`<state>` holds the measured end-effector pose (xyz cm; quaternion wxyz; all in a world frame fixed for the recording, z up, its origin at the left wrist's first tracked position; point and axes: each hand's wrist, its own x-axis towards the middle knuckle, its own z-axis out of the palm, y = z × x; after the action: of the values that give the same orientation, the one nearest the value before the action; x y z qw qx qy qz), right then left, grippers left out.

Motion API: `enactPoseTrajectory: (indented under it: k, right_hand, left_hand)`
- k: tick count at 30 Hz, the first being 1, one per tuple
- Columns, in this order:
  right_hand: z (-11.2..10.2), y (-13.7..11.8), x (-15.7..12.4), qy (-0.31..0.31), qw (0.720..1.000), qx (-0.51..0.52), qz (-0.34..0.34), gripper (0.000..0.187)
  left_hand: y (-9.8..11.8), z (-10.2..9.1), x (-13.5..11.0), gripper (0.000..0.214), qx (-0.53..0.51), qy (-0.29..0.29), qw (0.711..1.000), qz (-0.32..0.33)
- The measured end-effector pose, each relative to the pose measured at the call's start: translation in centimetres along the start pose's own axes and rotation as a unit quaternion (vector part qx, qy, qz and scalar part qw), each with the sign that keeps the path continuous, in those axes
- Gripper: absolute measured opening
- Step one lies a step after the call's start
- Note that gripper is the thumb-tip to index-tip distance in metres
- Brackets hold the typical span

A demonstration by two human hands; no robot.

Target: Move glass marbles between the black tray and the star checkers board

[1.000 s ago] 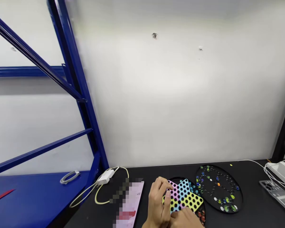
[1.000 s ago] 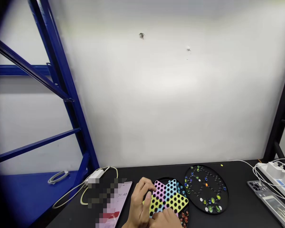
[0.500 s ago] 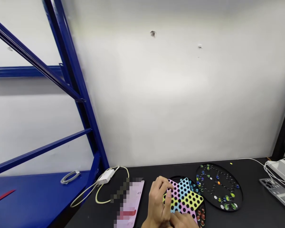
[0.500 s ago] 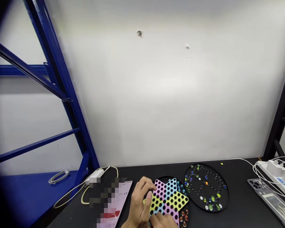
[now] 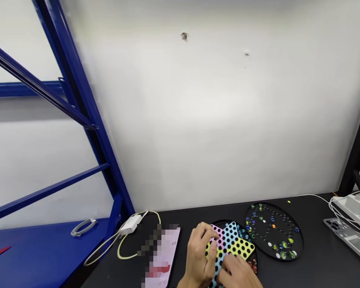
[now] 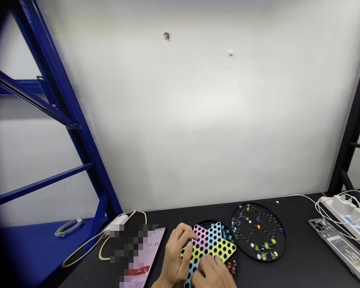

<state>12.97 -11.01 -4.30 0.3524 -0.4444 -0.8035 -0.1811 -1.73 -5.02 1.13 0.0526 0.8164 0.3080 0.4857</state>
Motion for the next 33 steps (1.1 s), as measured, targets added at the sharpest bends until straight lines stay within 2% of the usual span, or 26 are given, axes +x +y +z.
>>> enactPoseTrajectory:
  k: [2,6,9,12,16,18,25,30,33]
  right_hand:
    - [-1.6,2.8,0.9,-0.031,0.994,0.051,0.091,0.016]
    - [-5.9,10.3,1.4,-0.152,0.947,0.070,0.275,0.024]
    - [-8.6,14.6,0.4,-0.237,0.903,0.071,0.350,0.022]
    - [-10.0,16.8,-1.2,-0.310,0.859,0.102,0.394,0.017]
    - [-10.0,17.5,-2.6,-0.365,0.806,0.188,0.426,0.024]
    - [-9.7,17.4,-2.8,-0.368,0.793,0.220,0.432,0.023]
    - [-9.3,16.5,-2.3,-0.365,0.792,0.252,0.419,0.023]
    - [-9.7,16.5,-2.1,-0.370,0.797,0.224,0.422,0.022]
    - [-10.0,16.5,-2.2,-0.380,0.783,0.232,0.435,0.023]
  left_hand:
    - [0.0,-0.1,0.0,0.032,0.003,-0.010,1.000,-0.003]
    - [-0.1,0.1,-0.2,0.033,-0.002,-0.010,1.000,-0.013]
    - [-0.1,0.6,-0.3,0.034,-0.007,-0.003,1.000,-0.007]
    - [0.0,0.7,-0.2,0.032,-0.012,-0.016,1.000,0.005]
    - [0.1,0.7,-0.3,0.031,-0.010,-0.034,0.999,-0.010]
    - [0.0,0.7,-0.3,0.031,-0.008,-0.031,0.999,-0.010]
    - [-0.1,1.0,-0.4,0.033,-0.022,-0.042,0.999,-0.001]
    - [0.0,1.0,-0.4,0.033,-0.024,-0.049,0.999,-0.003]
    - [-0.1,1.1,-0.4,0.032,-0.025,-0.044,0.999,-0.002]
